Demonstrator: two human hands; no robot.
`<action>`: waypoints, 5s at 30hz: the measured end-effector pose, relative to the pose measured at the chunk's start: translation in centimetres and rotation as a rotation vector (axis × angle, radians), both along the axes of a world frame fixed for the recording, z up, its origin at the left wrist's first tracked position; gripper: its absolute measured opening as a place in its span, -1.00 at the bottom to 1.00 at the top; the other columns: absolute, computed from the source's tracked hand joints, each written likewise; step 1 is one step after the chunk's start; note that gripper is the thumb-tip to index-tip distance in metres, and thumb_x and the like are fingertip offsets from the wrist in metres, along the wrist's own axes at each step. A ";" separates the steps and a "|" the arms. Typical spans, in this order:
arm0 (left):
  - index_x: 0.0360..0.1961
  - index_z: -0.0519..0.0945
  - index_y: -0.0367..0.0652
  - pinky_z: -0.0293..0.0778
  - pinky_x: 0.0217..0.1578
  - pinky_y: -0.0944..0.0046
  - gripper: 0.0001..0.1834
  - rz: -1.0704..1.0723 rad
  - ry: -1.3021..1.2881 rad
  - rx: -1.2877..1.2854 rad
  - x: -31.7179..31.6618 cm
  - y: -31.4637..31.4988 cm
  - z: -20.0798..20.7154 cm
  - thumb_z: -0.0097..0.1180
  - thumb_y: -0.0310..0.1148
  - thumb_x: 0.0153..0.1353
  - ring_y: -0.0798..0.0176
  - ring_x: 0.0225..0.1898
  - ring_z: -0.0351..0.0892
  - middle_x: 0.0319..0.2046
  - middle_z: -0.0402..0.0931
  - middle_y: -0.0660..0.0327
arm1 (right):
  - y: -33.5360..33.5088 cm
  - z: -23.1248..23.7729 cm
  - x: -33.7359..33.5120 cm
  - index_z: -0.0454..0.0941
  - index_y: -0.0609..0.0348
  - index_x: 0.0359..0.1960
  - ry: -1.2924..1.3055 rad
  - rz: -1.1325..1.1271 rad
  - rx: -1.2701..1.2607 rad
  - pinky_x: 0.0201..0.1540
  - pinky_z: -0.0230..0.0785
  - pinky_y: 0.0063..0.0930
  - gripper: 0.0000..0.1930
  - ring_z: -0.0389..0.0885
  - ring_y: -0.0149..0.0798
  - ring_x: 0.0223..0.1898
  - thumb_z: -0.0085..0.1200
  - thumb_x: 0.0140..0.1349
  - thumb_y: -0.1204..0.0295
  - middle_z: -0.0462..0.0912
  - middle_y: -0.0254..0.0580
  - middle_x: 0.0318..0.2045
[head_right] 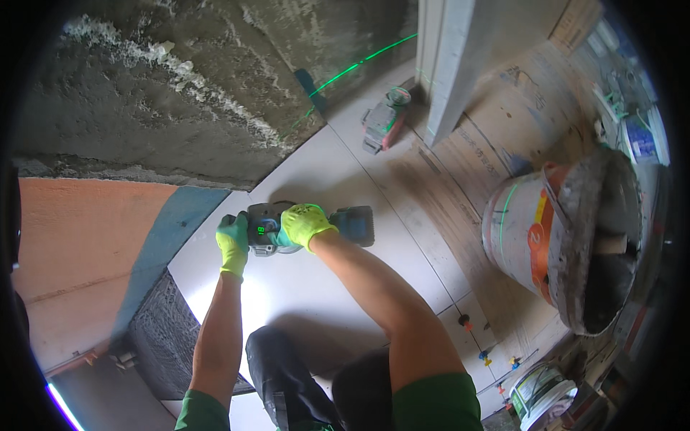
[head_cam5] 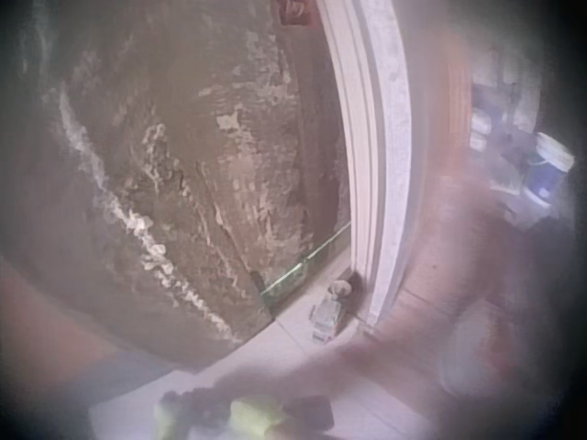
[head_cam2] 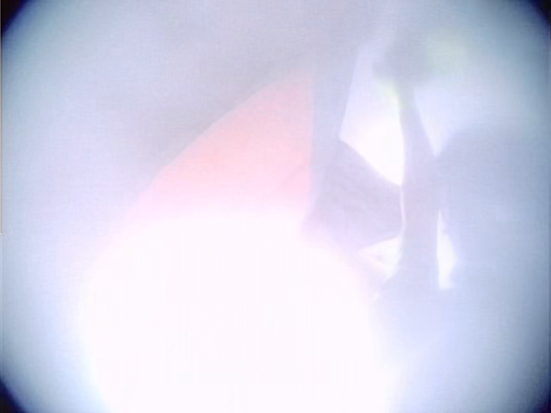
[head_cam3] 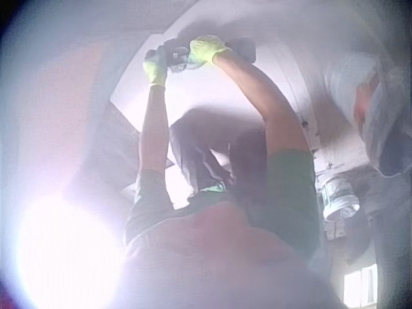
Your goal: The person spreads adhesive on the back of a large tile using a notched trowel, then places the tile onto a prepared floor surface. They press the tile into place, use a rubber mallet to tap it level, and insert tile spacers to maintain consistent gaps between tiles.
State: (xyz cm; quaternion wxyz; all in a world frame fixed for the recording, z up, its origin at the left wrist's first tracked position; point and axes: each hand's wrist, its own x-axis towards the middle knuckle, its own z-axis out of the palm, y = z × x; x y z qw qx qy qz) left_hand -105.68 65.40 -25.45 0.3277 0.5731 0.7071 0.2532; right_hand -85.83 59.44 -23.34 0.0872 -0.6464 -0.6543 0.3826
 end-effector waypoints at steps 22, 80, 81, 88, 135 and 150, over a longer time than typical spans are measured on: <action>-0.27 0.62 -0.26 0.52 -0.22 -0.09 -0.57 0.099 0.194 -0.080 1.1 -2.0 2.1 0.14 -0.03 0.20 -0.28 -0.24 0.65 -0.38 0.64 -0.18 | 2.0 1.0 0.8 0.70 0.23 -0.39 -0.097 0.234 -0.056 -0.24 0.46 0.13 -0.37 0.66 0.29 -0.28 0.03 0.20 -0.21 0.63 0.25 -0.44; -0.29 0.68 -0.16 0.59 -0.21 -0.08 -0.77 0.757 -0.216 -0.163 -30.9 -6.6 3.1 0.04 -0.31 0.14 -0.22 -0.26 0.69 -0.32 0.67 -0.13 | 8.0 -0.3 -32.5 0.61 0.30 -0.30 -0.283 0.898 0.018 -0.34 0.39 0.14 -0.66 0.57 0.40 -0.31 -0.08 0.36 0.25 0.60 0.32 -0.43; -0.30 0.68 -0.16 0.59 -0.21 -0.08 -0.77 0.768 -0.223 -0.153 -30.9 -6.8 3.0 0.04 -0.31 0.14 -0.23 -0.26 0.69 -0.32 0.67 -0.14 | 7.8 -0.1 -32.7 0.61 0.31 -0.30 -0.284 0.892 0.028 -0.34 0.39 0.14 -0.66 0.57 0.39 -0.31 -0.09 0.36 0.25 0.60 0.31 -0.43; -0.31 0.69 -0.16 0.56 -0.17 -0.04 -0.74 0.809 -0.256 -0.204 -30.2 -8.4 2.6 0.10 -0.23 0.10 -0.20 -0.26 0.67 -0.32 0.67 -0.08 | 6.3 0.8 -32.9 0.60 0.30 -0.24 -0.275 0.947 0.046 -0.34 0.39 0.13 -0.65 0.58 0.38 -0.31 -0.08 0.35 0.23 0.60 0.31 -0.43; -0.23 0.67 -0.11 0.57 -0.16 -0.05 -0.70 1.097 -0.273 -0.217 -29.0 -21.9 3.4 0.11 -0.19 0.10 -0.19 -0.23 0.68 -0.27 0.69 -0.06 | -1.5 0.3 -34.8 0.54 0.22 -0.29 -0.262 1.250 0.029 -0.39 0.37 0.18 -0.64 0.58 0.38 -0.41 -0.05 0.31 0.13 0.60 0.26 -0.51; -0.26 0.68 -0.14 0.58 -0.15 -0.03 -0.70 1.097 -0.302 -0.226 -29.2 -22.8 4.4 0.12 -0.17 0.11 -0.19 -0.23 0.68 -0.29 0.68 -0.08 | -2.2 0.7 -34.8 0.57 0.23 -0.27 -0.244 1.263 0.011 -0.36 0.38 0.19 -0.64 0.59 0.37 -0.39 -0.01 0.28 0.13 0.60 0.27 -0.51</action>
